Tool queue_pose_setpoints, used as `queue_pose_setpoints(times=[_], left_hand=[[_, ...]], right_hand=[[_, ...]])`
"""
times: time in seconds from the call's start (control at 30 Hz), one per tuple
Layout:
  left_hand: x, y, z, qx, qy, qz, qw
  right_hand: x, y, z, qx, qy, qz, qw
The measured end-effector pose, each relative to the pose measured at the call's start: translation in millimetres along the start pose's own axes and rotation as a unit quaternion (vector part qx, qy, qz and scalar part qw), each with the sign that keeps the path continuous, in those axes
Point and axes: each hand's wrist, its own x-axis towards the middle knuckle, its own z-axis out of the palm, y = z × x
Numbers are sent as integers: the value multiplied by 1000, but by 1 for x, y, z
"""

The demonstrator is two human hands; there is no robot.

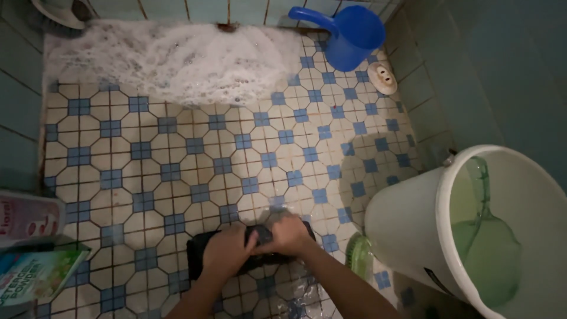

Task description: The person scrubs a black doormat with a green sponge, then rinses it by repeatedly scooping water from a white bucket with a green scoop and pouring it over the mat. The person flips the mat to clean both sides and wrings it out at the end.

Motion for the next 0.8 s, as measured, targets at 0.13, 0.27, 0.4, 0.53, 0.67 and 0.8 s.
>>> queue_pose_setpoints(times=[0.13, 0.27, 0.4, 0.53, 0.67, 0.8], left_hand=[[-21, 6, -18, 22, 165, 206, 964], [-24, 9, -30, 228, -72, 146, 960], [-23, 17, -57, 184, -114, 150, 965], [5, -14, -23, 182, -170, 174, 953], [18, -15, -30, 135, -82, 232, 960], [17, -12, -49, 85, -107, 234, 963]], right_hand=[[7, 2, -11, -1, 6, -4, 1000], [8, -6, -21, 28, -74, 50, 996], [3, 0, -5, 1, -39, 40, 998], [-9, -11, -4, 25, -2, 48, 999], [-24, -17, 25, -21, 143, 8, 989], [-31, -44, 29, -62, 230, -23, 971]])
